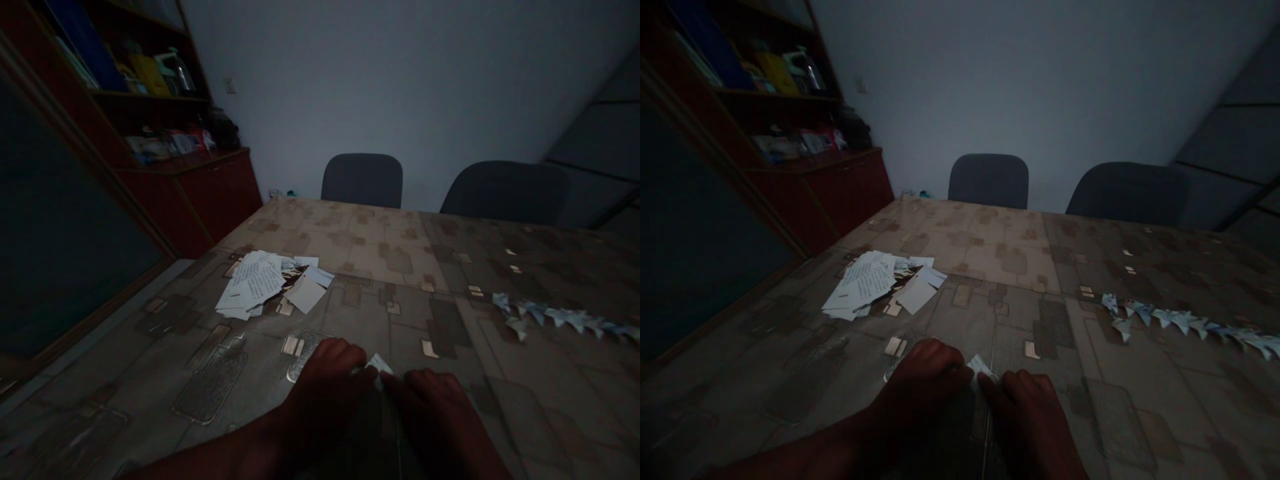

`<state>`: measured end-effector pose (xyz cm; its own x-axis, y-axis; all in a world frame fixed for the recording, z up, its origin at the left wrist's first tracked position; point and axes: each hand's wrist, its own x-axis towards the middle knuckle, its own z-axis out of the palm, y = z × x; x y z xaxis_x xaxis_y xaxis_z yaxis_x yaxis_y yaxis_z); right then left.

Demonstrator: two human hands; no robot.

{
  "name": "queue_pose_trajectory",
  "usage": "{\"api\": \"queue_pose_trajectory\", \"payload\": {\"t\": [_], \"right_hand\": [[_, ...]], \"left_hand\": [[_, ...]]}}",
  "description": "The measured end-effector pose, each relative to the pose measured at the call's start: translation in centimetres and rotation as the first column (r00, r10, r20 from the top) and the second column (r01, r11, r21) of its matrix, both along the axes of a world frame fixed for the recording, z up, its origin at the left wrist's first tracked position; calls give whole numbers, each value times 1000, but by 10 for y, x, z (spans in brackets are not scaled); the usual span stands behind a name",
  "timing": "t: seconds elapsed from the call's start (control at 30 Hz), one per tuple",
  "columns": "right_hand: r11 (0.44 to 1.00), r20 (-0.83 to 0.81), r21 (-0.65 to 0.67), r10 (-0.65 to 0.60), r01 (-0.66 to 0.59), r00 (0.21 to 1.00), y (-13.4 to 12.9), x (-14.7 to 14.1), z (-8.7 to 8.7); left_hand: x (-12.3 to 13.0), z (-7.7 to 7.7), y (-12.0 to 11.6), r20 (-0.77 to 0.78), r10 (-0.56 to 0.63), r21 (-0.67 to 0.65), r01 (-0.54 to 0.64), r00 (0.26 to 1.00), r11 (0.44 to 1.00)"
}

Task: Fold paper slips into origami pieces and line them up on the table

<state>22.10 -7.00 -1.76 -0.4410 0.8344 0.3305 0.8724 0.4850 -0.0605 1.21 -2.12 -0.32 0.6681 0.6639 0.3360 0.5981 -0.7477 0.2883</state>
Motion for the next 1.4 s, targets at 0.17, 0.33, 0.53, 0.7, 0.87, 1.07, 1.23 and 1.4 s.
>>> {"api": "queue_pose_trajectory", "payload": {"t": [0.17,0.33,0.53,0.7,0.87,1.07,1.23,1.4], "right_hand": [[1000,7,5,15,-15,1000,2,-1,0],[1000,26,15,-2,1,1000,1,-2,2],[998,20,69,2,-3,1000,0,-1,2],[998,31,70,5,-7,1000,0,1,1],[999,46,45,10,-12,999,0,1,0],[1000,58,18,-11,10,998,-1,5,4],[999,90,-3,-34,35,995,-4,9,1],[999,50,-34,3,-2,999,-1,10,2]], "left_hand": [[4,-5,-2,-58,-31,79,35,998,996],[3,-6,-3,-68,-75,85,81,995,993],[3,-5,-1,-38,-69,76,71,997,995],[2,-6,0,-59,-109,166,117,992,979],[1,-8,2,-53,-111,166,118,992,979],[-1,-9,3,-82,-159,159,171,984,972],[-1,-9,3,-29,-147,111,149,989,982],[-5,-12,5,18,-150,127,146,989,981]]}}
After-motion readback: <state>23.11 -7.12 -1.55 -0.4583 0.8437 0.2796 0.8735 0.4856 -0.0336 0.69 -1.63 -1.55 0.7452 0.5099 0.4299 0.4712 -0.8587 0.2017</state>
